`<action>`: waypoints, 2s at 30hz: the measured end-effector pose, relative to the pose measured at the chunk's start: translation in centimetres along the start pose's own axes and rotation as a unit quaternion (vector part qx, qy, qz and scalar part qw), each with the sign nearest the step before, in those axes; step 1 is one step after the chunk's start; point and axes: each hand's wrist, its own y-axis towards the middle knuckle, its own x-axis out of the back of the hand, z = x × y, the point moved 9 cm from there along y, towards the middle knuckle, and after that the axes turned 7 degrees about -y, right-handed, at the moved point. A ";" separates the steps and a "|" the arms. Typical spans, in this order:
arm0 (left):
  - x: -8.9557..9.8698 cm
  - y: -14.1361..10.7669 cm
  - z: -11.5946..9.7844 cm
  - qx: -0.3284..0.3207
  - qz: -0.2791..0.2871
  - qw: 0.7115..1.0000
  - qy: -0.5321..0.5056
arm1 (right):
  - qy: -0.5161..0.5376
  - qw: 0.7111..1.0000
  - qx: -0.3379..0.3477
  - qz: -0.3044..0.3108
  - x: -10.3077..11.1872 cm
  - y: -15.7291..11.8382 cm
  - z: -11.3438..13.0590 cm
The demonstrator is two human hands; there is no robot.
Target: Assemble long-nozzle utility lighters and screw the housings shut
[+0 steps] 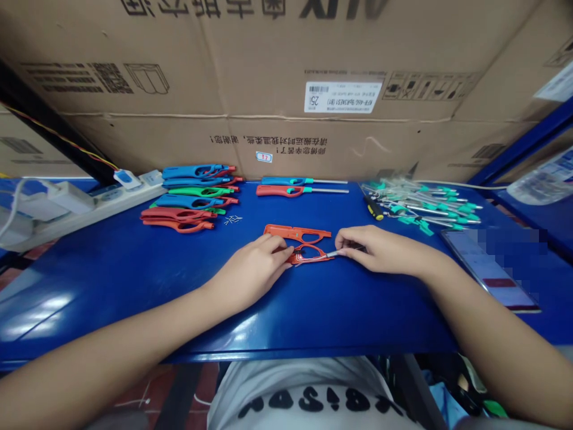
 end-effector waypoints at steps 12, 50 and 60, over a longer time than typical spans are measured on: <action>0.0 0.0 0.5 -0.020 -0.025 0.999 -0.041 | -0.026 0.999 0.004 -0.031 0.5 0.2 0.1; 0.2 0.5 0.7 -0.012 -0.040 0.990 -0.131 | -0.105 0.988 0.026 -0.113 1.0 0.2 1.7; -0.2 0.4 0.2 -0.033 -0.055 0.983 -0.175 | -0.057 0.981 0.077 -0.168 -0.8 2.0 3.0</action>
